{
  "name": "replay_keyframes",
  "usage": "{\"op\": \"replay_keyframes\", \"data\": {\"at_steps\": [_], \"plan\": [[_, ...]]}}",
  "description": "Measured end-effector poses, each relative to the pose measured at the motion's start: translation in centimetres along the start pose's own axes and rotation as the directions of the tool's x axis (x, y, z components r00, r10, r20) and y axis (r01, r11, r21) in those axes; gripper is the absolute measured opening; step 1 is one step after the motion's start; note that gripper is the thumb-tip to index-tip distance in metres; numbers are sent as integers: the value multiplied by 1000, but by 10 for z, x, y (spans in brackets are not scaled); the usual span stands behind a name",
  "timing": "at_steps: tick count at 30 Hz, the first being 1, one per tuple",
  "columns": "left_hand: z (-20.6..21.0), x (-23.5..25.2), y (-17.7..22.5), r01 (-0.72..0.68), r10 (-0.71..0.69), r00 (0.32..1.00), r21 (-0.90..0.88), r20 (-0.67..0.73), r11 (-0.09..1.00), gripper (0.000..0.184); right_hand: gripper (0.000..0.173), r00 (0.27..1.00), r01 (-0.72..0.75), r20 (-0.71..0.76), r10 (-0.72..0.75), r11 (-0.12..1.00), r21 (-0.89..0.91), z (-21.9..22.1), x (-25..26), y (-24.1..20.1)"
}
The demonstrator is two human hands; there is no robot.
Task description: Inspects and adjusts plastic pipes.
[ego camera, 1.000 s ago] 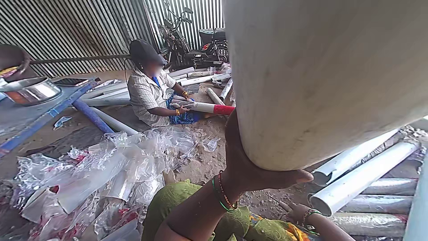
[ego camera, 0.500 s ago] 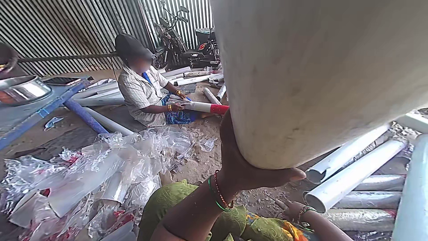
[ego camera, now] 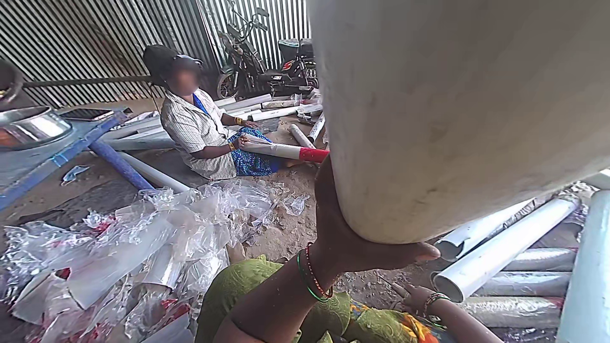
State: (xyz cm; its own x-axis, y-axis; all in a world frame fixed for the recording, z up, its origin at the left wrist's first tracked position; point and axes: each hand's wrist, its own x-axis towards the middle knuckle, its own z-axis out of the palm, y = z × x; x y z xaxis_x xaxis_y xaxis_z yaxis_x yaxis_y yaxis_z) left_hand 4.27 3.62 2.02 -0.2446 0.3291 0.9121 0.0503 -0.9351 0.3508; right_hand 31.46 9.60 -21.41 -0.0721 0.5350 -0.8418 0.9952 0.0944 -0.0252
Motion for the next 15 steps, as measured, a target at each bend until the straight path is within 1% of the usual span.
{"op": "replay_keyframes", "data": {"at_steps": [1,3,7,9,11,15], "plan": [[0,0,0,-1,1,1000,-4,1,1000,83,55,1000,-1,12,1,1000,-8,-2,-7,-5],[0,-1,0,0,0,1000,-6,0,1000,84,55,1000,10,14,-9,999,-41,0,-4,-3],[1,-1,0,14,-14,1000,-23,-1,1000,84,63,1000,-4,7,5,997,-72,-3,-5,-2],[1,-1,0,19,-19,1000,-23,1,1000,85,64,1000,-8,14,9,997,-80,-8,-18,-8],[1,-1,0,13,-13,1000,-20,-1,1000,85,66,1000,-11,16,12,994,-108,-6,-9,-5],[1,-1,0,3,-3,1000,-5,-6,1000,85,61,999,12,40,-7,992,-124,-5,-5,-2]]}}
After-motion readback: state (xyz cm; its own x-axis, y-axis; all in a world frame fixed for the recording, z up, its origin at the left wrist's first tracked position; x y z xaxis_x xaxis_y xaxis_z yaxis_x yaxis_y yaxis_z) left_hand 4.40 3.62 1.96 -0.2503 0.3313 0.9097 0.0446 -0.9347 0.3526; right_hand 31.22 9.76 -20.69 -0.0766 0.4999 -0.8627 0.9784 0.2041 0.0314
